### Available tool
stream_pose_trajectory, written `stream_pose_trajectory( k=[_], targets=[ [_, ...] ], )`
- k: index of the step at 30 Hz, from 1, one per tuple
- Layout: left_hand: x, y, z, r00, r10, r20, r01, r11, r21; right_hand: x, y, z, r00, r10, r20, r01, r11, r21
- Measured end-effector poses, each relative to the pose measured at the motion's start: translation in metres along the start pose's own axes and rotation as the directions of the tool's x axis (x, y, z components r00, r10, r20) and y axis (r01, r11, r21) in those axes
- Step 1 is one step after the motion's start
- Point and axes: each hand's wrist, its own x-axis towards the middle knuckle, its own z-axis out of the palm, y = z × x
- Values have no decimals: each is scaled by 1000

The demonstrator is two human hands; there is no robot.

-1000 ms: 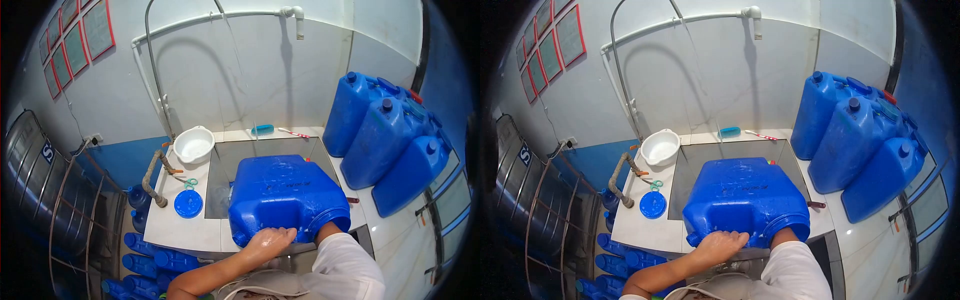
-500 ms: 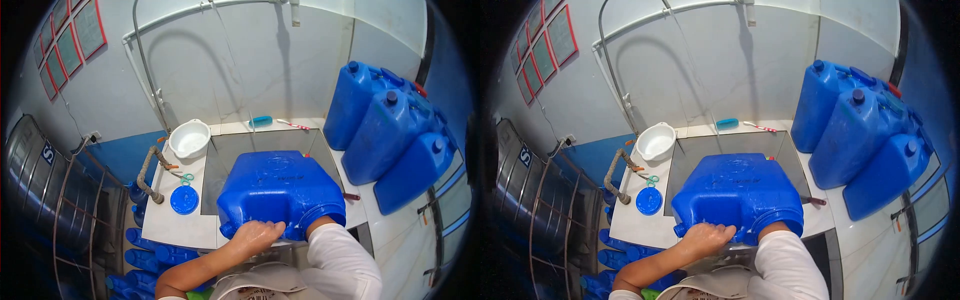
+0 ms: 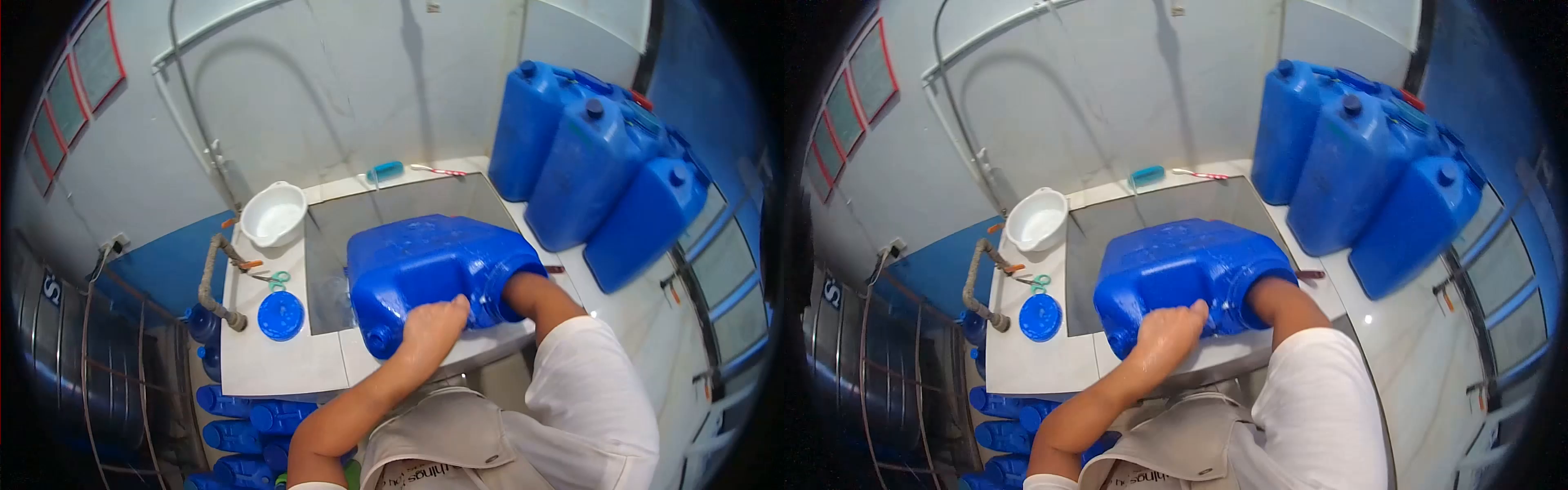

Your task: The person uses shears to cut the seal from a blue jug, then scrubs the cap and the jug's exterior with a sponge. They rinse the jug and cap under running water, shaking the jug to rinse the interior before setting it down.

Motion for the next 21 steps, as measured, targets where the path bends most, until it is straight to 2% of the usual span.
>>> stream_pose_trajectory(
  k=[4,6,12,15,17,19,20,21],
  targets=[
    [20,-4,18,998,51,45,-51,999,-7,7,-18,-14,1000,15,-14,-18,967,-255],
    [27,-6,20,999,37,11,-37,999,21,11,-24,-13,998,38,-46,-52,928,-368],
    [27,-5,26,997,60,39,-62,997,54,-4,-20,-23,991,83,-105,-123,873,-472],
    [20,-4,26,997,55,57,-57,997,49,-17,-17,-8,988,119,-95,-150,876,-459],
    [13,-1,31,998,48,51,-49,998,34,-26,-4,1,988,147,-57,-157,949,-273],
    [4,3,42,999,29,25,-29,999,17,-18,7,19,987,157,-41,-155,987,41],
    [-4,5,45,999,37,-13,-36,997,66,-19,3,27,981,145,132,-194,818,542],
    [-12,2,48,1000,22,-20,-21,997,72,-18,4,42,982,126,142,-188,541,820]
  ],
)
